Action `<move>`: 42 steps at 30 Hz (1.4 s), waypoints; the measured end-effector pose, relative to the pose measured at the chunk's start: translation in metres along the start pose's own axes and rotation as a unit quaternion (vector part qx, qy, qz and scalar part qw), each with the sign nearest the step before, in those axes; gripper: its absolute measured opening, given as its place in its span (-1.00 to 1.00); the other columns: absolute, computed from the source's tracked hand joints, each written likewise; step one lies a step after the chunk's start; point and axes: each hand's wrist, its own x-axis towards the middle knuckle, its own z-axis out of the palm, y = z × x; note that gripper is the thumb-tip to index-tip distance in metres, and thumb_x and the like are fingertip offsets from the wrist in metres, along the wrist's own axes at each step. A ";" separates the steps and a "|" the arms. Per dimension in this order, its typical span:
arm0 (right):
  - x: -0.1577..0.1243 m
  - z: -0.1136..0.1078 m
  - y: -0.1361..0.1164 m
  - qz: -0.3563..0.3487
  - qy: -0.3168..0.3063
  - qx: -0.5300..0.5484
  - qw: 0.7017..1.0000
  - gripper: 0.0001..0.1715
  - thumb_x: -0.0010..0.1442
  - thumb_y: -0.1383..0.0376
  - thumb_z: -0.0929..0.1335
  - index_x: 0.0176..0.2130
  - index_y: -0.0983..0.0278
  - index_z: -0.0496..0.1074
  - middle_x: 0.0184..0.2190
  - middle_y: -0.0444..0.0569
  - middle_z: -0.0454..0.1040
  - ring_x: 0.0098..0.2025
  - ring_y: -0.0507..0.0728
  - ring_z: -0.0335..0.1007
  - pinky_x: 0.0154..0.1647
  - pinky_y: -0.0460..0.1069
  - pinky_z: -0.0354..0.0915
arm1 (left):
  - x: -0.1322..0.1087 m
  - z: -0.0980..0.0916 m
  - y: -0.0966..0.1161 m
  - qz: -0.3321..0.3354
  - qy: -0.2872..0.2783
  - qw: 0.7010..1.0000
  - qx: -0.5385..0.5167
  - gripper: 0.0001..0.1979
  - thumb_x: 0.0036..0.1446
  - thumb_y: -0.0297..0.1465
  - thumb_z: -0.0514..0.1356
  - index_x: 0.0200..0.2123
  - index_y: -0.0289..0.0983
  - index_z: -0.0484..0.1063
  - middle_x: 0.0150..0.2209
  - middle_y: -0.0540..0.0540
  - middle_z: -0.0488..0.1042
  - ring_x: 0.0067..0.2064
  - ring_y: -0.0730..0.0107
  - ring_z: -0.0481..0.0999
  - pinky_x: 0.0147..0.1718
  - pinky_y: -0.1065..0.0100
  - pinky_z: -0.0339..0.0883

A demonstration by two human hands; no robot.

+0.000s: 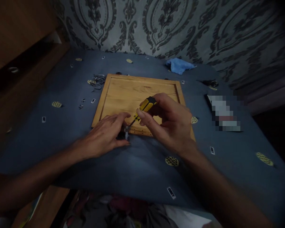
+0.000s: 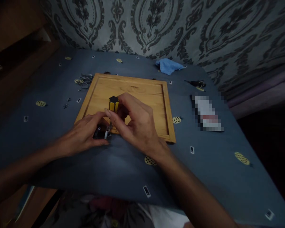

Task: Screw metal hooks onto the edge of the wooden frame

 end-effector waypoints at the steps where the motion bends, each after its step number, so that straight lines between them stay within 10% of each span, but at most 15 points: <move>1: 0.000 0.000 0.000 0.000 0.001 -0.002 1.000 -0.70 0.28 0.06 0.49 -0.27 0.16 0.39 -0.45 -0.12 0.43 -0.41 0.11 0.42 -0.43 0.02 0.39 | 0.000 0.000 0.000 0.002 -0.001 1.000 -0.001 -0.28 0.11 -0.36 0.45 0.24 -0.20 0.16 0.00 -0.16 0.56 0.10 0.03 0.56 0.08 0.07 0.44; 42: 0.001 0.003 0.008 -0.052 -0.011 0.001 0.999 -0.70 0.30 0.10 0.48 -0.27 0.17 0.33 -0.45 -0.18 0.38 -0.43 0.07 0.40 -0.41 -0.01 0.33 | -0.002 0.000 -0.004 0.011 0.010 1.000 0.019 -0.21 0.10 -0.29 0.47 0.28 -0.22 0.16 -0.02 -0.17 0.56 0.03 0.03 0.57 0.01 0.05 0.43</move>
